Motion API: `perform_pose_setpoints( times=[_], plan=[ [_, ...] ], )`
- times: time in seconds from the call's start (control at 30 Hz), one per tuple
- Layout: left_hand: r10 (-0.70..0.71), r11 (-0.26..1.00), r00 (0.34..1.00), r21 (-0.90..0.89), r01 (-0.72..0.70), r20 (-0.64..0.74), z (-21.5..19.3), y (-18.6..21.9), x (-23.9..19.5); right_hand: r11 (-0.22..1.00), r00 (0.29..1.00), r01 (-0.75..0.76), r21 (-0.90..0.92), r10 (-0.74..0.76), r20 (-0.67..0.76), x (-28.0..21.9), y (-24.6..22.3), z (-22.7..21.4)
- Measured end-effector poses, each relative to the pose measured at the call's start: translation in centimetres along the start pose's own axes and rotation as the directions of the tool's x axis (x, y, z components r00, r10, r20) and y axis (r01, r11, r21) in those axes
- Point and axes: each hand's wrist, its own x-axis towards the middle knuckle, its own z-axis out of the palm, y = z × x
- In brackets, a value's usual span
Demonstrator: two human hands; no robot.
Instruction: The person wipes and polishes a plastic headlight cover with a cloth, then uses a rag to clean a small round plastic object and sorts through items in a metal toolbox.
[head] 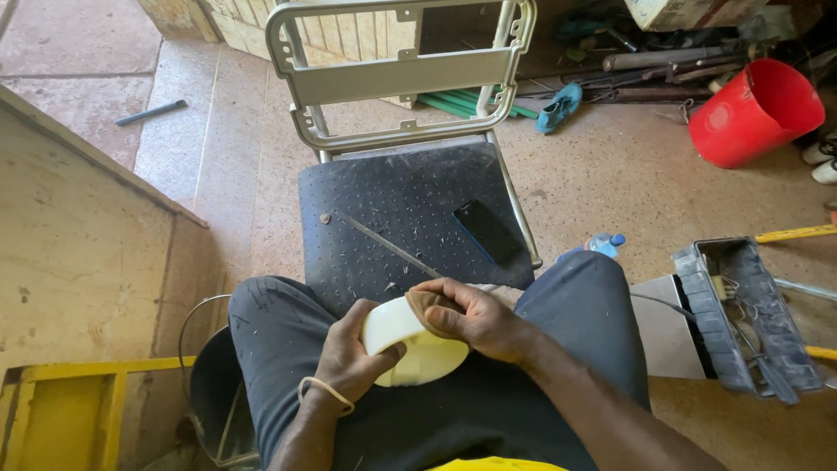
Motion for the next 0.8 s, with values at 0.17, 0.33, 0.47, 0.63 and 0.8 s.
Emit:
perform_pose_setpoints(
  times=[0.17,0.33,0.47,0.63,0.8],
  plan=[
    [-0.095,0.974,0.994,-0.212,0.083,-0.048,0.5,-0.2,0.4,0.977,1.0,-0.003,0.215,0.002,0.005,1.9,2.2,-1.3],
    [-0.36,0.622,0.9,-0.782,0.037,-0.244,0.8,1.2,1.3,0.985,0.89,-0.035,0.168,0.107,-0.443,3.6,3.6,4.1],
    [-0.395,0.429,0.882,-0.9,-0.07,-0.257,-0.2,2.7,2.0,0.925,0.833,0.375,-0.068,-0.368,-0.413,5.2,3.4,6.5],
    [-0.499,0.233,0.86,-0.972,0.014,-0.107,-1.2,2.0,2.6,0.625,0.636,0.512,-0.589,-0.737,-0.229,6.2,0.9,7.4],
    [-0.461,0.417,0.875,-0.906,0.068,-0.146,-0.7,0.0,3.1,0.63,0.98,0.053,-0.775,-0.182,-0.081,9.0,-6.6,5.0]
  ],
)
